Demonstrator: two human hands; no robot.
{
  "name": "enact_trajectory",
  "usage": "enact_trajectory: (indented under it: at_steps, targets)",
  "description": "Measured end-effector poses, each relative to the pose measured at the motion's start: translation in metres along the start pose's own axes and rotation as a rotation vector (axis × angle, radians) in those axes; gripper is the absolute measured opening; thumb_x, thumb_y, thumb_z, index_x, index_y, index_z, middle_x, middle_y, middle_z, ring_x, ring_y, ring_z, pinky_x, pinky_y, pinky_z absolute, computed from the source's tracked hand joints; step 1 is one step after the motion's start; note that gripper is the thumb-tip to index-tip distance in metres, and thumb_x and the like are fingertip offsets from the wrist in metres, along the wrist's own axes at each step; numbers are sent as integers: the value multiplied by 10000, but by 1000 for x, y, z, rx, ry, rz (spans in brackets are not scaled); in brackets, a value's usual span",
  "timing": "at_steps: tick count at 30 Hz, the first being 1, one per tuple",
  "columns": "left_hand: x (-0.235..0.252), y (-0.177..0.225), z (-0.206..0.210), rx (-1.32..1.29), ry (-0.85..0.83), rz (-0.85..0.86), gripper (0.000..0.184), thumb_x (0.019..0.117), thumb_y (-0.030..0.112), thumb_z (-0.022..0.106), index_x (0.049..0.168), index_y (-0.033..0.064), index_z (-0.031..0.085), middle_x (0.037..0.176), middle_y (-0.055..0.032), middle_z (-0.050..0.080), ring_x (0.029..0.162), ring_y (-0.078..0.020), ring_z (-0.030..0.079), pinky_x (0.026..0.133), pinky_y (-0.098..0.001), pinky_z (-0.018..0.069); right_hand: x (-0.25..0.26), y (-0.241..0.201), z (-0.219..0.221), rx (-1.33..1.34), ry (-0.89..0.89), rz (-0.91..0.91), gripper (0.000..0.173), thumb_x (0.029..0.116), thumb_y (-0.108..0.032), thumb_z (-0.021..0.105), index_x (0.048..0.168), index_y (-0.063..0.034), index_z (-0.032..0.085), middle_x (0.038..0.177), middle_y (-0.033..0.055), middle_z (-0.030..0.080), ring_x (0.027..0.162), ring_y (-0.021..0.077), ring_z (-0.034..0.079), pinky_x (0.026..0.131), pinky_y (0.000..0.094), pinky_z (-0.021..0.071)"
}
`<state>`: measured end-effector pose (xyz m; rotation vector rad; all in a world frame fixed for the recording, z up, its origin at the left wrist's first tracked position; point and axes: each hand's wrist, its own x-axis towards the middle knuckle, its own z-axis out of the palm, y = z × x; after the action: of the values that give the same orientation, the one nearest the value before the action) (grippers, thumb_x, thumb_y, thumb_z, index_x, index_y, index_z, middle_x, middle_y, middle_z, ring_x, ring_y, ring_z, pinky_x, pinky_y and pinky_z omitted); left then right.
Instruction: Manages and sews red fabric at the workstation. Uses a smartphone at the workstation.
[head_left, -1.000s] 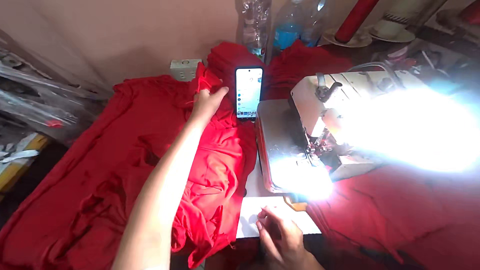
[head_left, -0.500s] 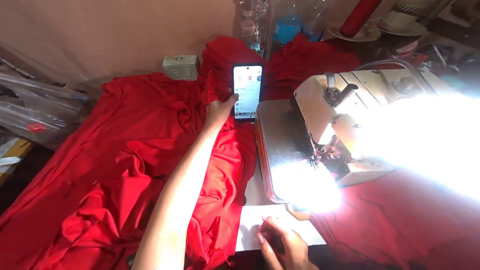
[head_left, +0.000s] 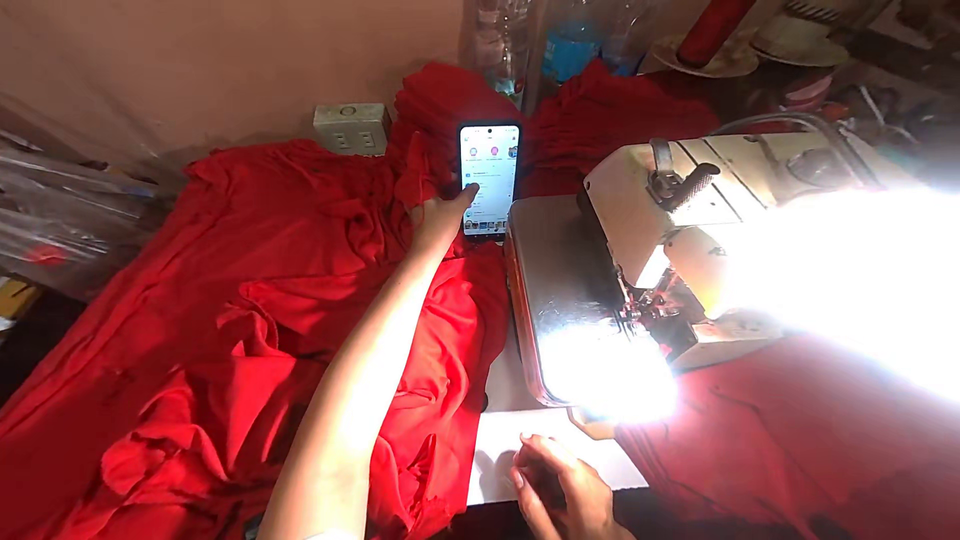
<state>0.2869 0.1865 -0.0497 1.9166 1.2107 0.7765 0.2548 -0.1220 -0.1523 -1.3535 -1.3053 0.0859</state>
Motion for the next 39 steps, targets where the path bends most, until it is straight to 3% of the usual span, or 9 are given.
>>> enact_trajectory:
  at_steps: [4,9,12,16,19,24,30,36,39]
  targets:
    - [-3,0,-2,-97,66,87,427,939,331,733,1200,-2,671,1152,-144,699,1125,-206,636,1023,-448,450,0,2,1,-19,14,-15,244,998,-152,589,1204,-24,556,821,75,623,667,61,609,666,124,529]
    - [-19,8,-34,-280,324,40,594,1072,464,423,1164,-84,636,1086,-202,671,1071,-229,630,970,-486,476,-1,5,-1,59,23,-53,240,1014,-168,578,1208,-28,564,866,77,639,707,50,625,688,125,535]
    - [-77,26,-91,-318,160,207,483,1092,403,412,1372,38,561,1267,-54,649,1191,-49,592,1055,-328,475,7,-4,-11,150,60,-111,194,1033,-206,581,1167,-67,593,1005,54,624,782,28,624,707,125,539]
    - [-237,35,-147,-281,-196,151,103,1004,245,621,1035,229,718,970,219,725,931,112,659,857,-141,554,23,-55,-32,120,111,-238,175,994,-198,656,1155,-139,620,1225,-17,565,1142,-3,579,984,133,484]
    - [-313,20,-146,-461,-425,-76,166,1017,120,582,1050,188,730,997,185,746,960,90,674,904,-168,553,25,-68,-30,105,29,-301,240,988,-171,657,1226,-147,641,1289,16,548,1057,-5,590,928,103,487]
    - [-358,-8,-117,-833,-336,-448,292,1049,88,424,1036,191,696,935,98,774,875,-8,725,840,-231,597,2,-60,-31,109,-75,-327,88,1005,-134,634,1004,-70,695,1081,91,721,994,57,694,838,136,547]
    - [-368,5,-113,-838,-402,-520,361,1082,113,333,1059,148,692,941,81,772,897,-16,725,881,-242,590,-11,-72,-51,72,-227,-227,211,932,-87,655,1134,-51,708,1207,167,690,722,93,645,612,151,505]
    - [-376,0,-103,-941,-491,-453,350,1076,109,356,1077,163,702,978,83,771,937,-17,721,915,-245,580,-12,-86,-62,214,-175,-157,117,962,-20,640,1005,16,743,1100,170,742,1072,131,713,936,198,555]
    - [-380,-15,-92,-979,-358,-385,249,1058,98,465,1042,172,702,945,56,776,890,-44,732,874,-268,601,-18,-79,-65,326,-211,-126,84,1006,-97,617,1030,-40,673,981,60,706,948,45,680,836,154,560]
